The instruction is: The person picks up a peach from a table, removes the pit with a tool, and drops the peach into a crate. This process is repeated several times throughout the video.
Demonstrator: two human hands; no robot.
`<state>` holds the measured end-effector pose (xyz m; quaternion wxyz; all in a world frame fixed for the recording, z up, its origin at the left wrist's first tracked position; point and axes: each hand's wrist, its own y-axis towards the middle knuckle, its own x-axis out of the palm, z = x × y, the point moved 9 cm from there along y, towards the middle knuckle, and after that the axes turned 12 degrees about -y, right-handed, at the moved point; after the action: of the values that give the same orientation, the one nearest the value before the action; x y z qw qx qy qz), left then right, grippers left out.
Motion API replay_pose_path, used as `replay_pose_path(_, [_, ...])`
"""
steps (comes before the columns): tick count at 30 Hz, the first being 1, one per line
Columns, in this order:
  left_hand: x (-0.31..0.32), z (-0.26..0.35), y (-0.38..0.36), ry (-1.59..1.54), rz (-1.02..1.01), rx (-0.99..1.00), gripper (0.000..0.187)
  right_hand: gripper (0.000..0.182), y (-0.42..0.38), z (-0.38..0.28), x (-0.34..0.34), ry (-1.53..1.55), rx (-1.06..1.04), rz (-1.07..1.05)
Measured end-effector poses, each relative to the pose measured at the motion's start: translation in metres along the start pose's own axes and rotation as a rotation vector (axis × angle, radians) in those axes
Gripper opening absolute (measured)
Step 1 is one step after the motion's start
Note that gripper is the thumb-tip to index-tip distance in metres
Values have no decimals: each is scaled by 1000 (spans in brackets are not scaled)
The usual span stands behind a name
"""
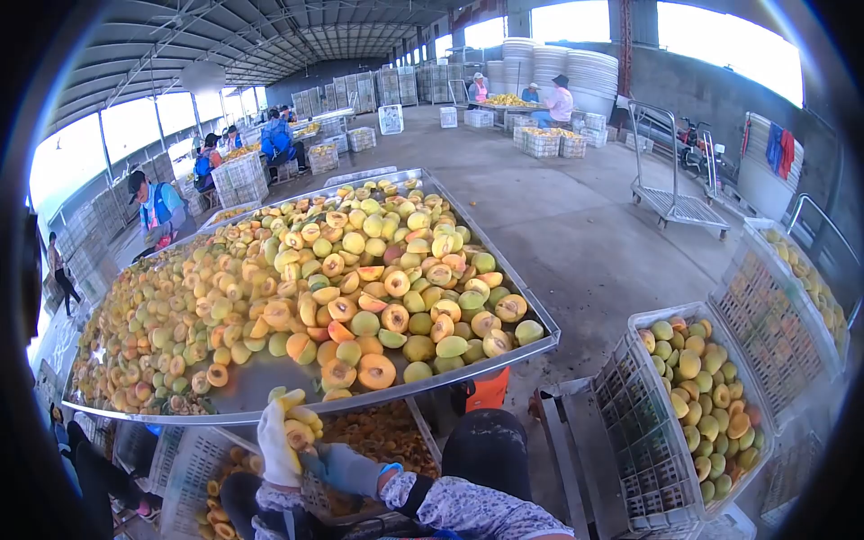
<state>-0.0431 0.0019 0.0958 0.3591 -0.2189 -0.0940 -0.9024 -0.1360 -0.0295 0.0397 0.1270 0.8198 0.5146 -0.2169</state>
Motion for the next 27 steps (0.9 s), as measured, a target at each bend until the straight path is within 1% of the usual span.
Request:
replay_pose_path(3, [0,-2,-1,-9,-27,-1,48,52,6,19,20,61,1,-19])
replay_pose_path(4, [3,-1,-3,-39,-30,11,49,54,8,16,30,197,-58,-75])
replay_pose_path(6, [11,3,-9,-101,-24,40,49,55,6,21,41,377,2,-150])
replay_pose_path(7, [11,6,-10,-130,-21,56,49,56,-9,7,35,505,151,-315])
replay_pose_path(8, [11,3,-9,-92,-139,33,48,57,-27,-7,27,609,321,-464])
replay_pose_path(10, [23,1,-6,-86,-320,22,47,58,-25,-10,29,798,166,-491])
replay_pose_path(11, [21,4,-8,-74,-384,10,46,58,-30,-7,34,835,161,-533])
replay_pose_path(12, [25,7,-10,-166,-389,-13,45,58,-37,-12,37,871,157,-575])
replay_pose_path(13, [33,7,-13,-251,-373,-39,44,58,-43,-20,24,844,220,-644])
replay_pose_path(14, [25,-1,-8,-294,-265,-49,43,56,-32,-10,22,636,100,-453])
replay_pose_path(15, [16,-7,-2,-339,-169,-46,42,50,-26,-10,16,509,38,-352])
replay_pose_path(16, [14,-9,-4,-336,-134,-53,40,45,-20,-10,10,373,-10,-246])
replay_pose_path(17, [14,-9,-2,-342,-123,-57,39,34,-20,-14,-2,310,4,-223])
replay_pose_path(19, [3,-21,4,-453,-74,-146,36,42,-14,-2,4,215,-84,-144])
replay_pose_path(20, [3,-22,4,-417,-138,-134,36,46,-10,0,3,164,-133,-93])
replay_pose_path(21, [6,-18,3,-438,-202,-132,36,45,-10,0,7,161,-100,-160])
replay_pose_path(23, [3,-17,6,-471,-245,-97,48,44,-19,-7,7,160,-21,-291])
replay_pose_path(24, [-5,-15,12,-505,-149,-85,47,42,-24,-11,6,-5,1,-389])
replay_pose_path(25, [-13,-12,18,-539,-52,-69,46,42,-26,-7,3,-101,-17,-335])
replay_pose_path(26, [-21,-6,25,-643,-109,-58,44,42,-30,-1,1,-199,-38,-280])
replay_pose_path(27, [-28,9,22,-627,-52,-32,45,41,-30,5,-3,-296,-62,-224])
